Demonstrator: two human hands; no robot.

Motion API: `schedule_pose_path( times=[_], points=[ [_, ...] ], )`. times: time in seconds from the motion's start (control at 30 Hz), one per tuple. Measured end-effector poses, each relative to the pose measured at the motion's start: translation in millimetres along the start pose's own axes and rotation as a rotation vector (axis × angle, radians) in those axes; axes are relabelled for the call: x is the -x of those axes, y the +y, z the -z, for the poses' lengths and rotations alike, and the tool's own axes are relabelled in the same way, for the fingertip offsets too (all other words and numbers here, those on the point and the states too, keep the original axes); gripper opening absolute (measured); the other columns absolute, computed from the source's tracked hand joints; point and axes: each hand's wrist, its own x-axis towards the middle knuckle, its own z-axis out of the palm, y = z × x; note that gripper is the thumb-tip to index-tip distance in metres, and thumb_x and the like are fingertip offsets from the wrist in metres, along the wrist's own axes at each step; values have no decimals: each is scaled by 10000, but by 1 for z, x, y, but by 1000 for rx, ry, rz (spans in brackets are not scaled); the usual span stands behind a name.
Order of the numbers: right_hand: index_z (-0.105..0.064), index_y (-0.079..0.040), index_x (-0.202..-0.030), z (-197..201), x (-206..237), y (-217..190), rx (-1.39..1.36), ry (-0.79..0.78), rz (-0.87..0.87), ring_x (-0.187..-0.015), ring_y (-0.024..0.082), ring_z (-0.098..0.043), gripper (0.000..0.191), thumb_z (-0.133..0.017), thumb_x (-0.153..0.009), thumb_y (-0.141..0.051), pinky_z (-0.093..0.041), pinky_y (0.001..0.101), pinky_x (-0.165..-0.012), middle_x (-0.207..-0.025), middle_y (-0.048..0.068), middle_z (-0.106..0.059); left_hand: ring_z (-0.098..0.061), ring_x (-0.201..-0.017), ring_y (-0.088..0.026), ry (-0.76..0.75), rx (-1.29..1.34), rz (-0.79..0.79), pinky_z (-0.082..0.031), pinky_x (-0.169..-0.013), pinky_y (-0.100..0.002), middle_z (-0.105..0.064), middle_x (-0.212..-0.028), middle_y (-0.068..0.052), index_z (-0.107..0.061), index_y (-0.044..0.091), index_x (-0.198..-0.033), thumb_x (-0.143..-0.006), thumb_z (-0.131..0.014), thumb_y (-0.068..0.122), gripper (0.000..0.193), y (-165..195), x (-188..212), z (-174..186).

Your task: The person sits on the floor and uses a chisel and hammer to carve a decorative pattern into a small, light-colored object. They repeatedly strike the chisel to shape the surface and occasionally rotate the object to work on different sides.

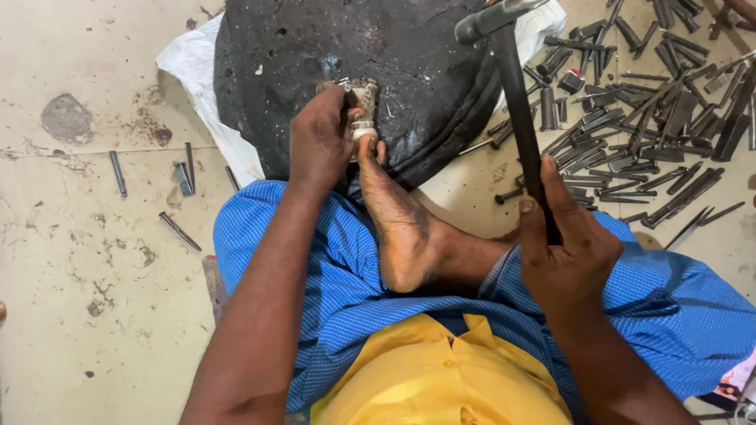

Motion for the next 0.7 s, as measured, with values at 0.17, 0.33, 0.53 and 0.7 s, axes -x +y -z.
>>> schedule_pose_path(
  times=[0.17, 0.33, 0.53, 0.7],
  points=[
    [-582, -47, -1502, 3, -5, -4, -30, 1, 16, -960, 220, -765, 431, -706, -1090, -30, -575, 292, -797, -1142, 197, -746, -660, -814, -415, -60, -100, 0, -521, -698, -470, -655, -873, -191, -579, 19, -945, -837, -752, 65, 209, 3, -2, 1],
    [-582, -45, -1509, 7, -10, -6, -35, 0, 7, -885, 174, -750, 443, -724, -1089, -52, -559, 266, -728, -1126, 189, -758, -670, -777, -384, -77, -102, 37, -526, -686, -449, -648, -846, -173, -568, 28, -936, -906, -747, 106, 198, 5, -4, 1],
    [-538, -52, -1550, 22, -14, -9, -78, 45, 58, -810, 140, -743, 407, -692, -1174, -79, -556, 216, -657, -1022, 159, -750, -683, -750, -352, -71, -66, 53, -531, -678, -433, -652, -840, -160, -574, 30, -954, -913, -743, 98, 187, 6, -5, 0],
    [-479, -107, -1579, 9, -19, -24, -148, 103, 150, -710, 103, -705, 472, -619, -1129, -91, -549, 255, -630, -952, 71, -724, -676, -758, -375, -75, -92, 17, -527, -672, -447, -656, -840, -170, -586, 25, -964, -864, -735, 67, 185, 5, -4, 0]
  ],
)
